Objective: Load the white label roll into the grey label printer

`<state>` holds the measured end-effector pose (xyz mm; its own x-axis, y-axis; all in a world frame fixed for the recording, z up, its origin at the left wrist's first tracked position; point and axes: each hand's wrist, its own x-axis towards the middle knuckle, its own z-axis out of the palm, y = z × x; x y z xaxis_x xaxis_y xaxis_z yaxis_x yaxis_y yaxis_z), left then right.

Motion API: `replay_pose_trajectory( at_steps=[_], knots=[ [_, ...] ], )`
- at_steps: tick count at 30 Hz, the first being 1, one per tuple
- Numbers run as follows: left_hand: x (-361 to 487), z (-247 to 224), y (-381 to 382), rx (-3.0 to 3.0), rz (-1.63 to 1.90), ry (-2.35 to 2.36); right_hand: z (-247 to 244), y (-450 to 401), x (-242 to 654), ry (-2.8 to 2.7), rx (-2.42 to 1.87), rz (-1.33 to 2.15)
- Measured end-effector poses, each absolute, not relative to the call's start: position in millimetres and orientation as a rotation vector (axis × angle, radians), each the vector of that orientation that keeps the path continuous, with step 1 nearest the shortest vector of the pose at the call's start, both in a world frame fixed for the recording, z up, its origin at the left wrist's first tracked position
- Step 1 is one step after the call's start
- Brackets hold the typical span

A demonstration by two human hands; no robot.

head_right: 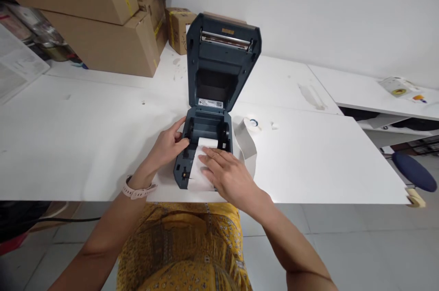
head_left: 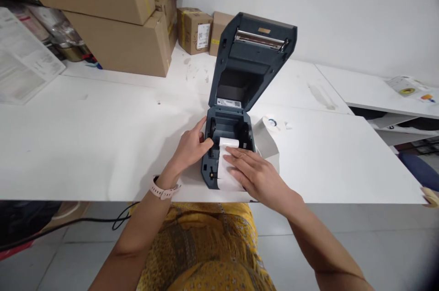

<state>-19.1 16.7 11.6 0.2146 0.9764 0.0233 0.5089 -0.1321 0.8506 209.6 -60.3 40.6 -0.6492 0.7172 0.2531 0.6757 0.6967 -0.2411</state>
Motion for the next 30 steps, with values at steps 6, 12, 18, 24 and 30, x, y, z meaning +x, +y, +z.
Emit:
replay_pose_trajectory(
  at_steps=[6,12,18,24,30],
  knots=[
    [-18,14,16,1.724,0.8,1.4,32,-79,215,-2.736,-1.049,0.074],
    [-18,17,15,1.718,0.794,1.391,27,-81,208,-2.653,-1.145,0.019],
    [-18,14,15,1.709,0.807,1.373,21,-84,210,-2.618,-1.082,0.149],
    [-17,11,16,1.731,0.8,1.411,17,-90,213,-2.595,-1.008,0.187],
    [-16,12,15,1.724,0.823,1.437,14,-98,210,-2.533,-0.958,0.176]
  ],
)
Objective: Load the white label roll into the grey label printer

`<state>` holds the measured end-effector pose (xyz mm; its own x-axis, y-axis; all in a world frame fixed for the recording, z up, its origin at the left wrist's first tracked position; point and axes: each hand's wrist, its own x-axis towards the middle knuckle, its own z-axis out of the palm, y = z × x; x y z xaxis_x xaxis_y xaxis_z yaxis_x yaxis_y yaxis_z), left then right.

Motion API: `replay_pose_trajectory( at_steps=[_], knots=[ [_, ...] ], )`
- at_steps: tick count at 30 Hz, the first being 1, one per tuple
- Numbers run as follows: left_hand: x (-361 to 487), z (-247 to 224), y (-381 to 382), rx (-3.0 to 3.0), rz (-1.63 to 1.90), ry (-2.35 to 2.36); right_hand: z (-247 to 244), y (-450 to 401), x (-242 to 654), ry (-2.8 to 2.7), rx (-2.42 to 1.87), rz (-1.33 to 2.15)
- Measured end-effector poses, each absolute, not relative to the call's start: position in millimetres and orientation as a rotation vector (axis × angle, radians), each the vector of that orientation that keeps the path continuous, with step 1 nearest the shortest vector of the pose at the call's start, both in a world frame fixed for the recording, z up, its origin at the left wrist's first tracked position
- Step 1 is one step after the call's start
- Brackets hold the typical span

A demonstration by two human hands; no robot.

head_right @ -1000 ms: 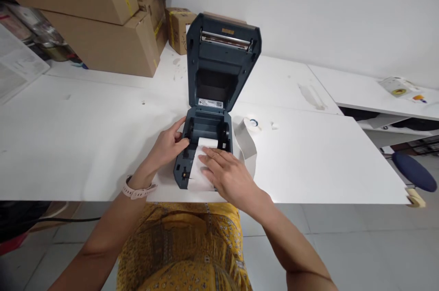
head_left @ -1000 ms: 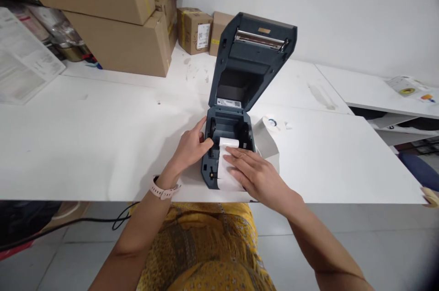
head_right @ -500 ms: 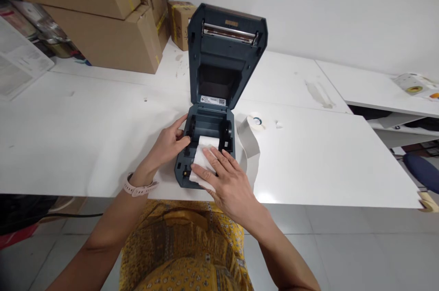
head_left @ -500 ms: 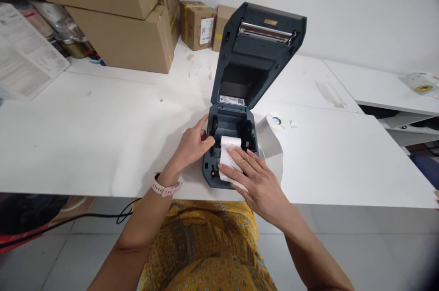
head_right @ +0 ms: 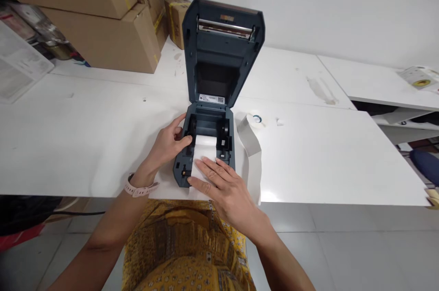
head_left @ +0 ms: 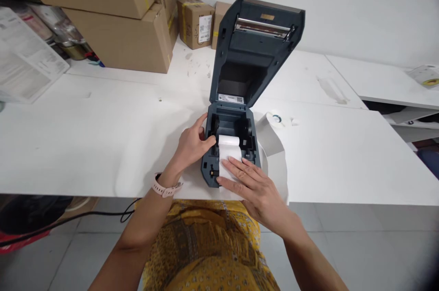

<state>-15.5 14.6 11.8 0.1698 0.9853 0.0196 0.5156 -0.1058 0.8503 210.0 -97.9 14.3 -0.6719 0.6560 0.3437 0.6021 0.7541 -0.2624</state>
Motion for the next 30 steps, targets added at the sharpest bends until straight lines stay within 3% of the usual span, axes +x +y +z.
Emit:
replay_pose_trajectory(
  at_steps=[30],
  knots=[
    [-11,-11,17,1.517,0.909,1.093,16,-101,216,-2.515,-0.924,0.32]
  ],
)
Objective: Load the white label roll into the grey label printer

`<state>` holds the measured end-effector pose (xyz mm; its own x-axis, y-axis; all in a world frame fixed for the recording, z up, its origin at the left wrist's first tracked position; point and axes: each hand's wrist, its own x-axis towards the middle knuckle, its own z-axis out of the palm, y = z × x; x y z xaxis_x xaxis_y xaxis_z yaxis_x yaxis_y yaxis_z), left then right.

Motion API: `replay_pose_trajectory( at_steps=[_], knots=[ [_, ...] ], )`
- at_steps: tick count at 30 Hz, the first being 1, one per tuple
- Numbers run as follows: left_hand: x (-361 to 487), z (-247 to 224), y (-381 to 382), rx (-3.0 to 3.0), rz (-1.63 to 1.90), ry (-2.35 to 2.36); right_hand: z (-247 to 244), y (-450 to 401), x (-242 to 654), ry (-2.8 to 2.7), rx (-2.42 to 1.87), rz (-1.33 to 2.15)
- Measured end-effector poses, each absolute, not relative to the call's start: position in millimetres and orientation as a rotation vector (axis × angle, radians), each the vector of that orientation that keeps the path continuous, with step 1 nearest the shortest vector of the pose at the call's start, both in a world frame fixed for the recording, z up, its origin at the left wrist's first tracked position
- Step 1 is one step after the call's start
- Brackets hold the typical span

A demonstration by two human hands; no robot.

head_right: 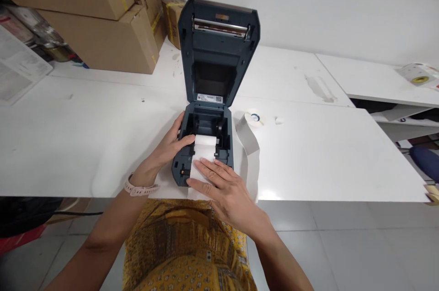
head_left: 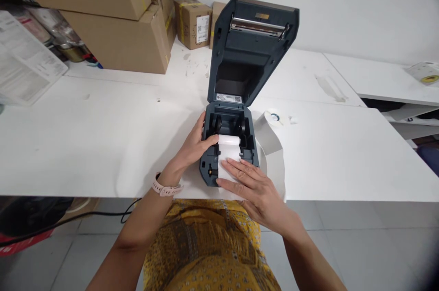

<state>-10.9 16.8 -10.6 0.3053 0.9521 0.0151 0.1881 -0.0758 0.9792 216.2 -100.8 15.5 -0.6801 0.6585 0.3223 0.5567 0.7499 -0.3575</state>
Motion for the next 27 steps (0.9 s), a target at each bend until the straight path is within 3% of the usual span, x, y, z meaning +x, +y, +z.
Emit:
replay_pose_trajectory(
  at_steps=[10,16,21,27],
  knots=[
    [-11,-8,15,1.451,0.918,1.127,16,-106,213,-2.53,-0.956,0.291],
    [-6,1,-41,1.573,0.882,1.258,65,-97,235,-2.406,-0.866,0.55],
    [-2,-3,-85,1.535,0.898,1.335,119,14,250,-1.761,-1.086,0.091],
    [-1,-19,-100,1.354,1.029,1.265,157,130,227,-1.52,-1.162,0.77]
  ],
)
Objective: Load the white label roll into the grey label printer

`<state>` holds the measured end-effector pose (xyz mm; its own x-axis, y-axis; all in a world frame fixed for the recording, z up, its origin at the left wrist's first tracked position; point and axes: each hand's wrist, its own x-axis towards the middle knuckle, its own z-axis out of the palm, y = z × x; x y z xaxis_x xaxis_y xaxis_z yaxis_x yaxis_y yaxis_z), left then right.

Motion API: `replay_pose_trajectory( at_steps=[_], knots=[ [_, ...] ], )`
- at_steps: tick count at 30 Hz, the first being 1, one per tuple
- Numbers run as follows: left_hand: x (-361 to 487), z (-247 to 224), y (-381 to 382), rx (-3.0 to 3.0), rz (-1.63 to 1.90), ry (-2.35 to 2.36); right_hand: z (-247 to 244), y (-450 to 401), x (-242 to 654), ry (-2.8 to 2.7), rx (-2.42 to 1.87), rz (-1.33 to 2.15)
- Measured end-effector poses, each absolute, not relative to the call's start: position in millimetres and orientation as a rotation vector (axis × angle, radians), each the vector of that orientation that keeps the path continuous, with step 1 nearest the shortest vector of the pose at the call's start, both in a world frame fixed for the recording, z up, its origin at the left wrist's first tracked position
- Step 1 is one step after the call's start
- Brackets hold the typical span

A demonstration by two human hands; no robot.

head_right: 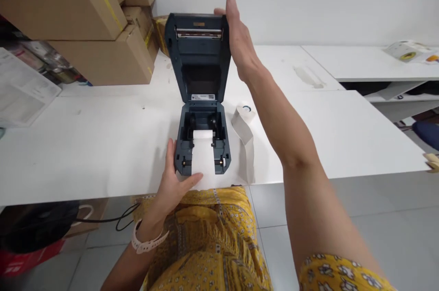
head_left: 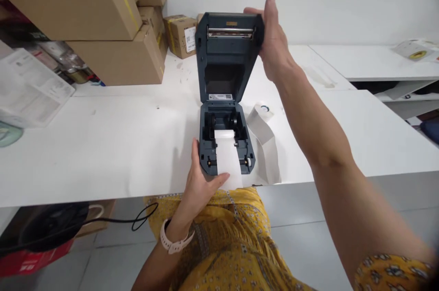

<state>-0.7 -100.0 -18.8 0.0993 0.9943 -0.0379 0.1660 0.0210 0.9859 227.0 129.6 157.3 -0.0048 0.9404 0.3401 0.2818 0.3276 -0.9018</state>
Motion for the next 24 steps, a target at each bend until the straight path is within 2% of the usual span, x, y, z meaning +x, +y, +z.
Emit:
replay_pose_trajectory(
  at_steps=[2,6,12,16,21,24],
  knots=[
    [1,-23,-102,1.32,1.067,1.227,150,116,222,-1.466,-1.093,0.711],
    [3,-27,-106,1.263,1.107,1.176,103,29,216,-1.563,-0.964,0.169],
    [0,-24,-112,1.185,1.133,1.043,29,-73,216,-1.965,-0.85,-0.032],
    [-1,-18,-103,1.205,1.227,0.989,12,-94,206,-1.952,-1.052,0.124],
    [5,-11,-83,1.206,1.216,1.076,-2,-103,190,-1.377,-1.283,0.548],
    [7,-11,-80,1.238,1.209,1.072,-14,-101,188,-1.255,-1.321,0.826]
  ],
)
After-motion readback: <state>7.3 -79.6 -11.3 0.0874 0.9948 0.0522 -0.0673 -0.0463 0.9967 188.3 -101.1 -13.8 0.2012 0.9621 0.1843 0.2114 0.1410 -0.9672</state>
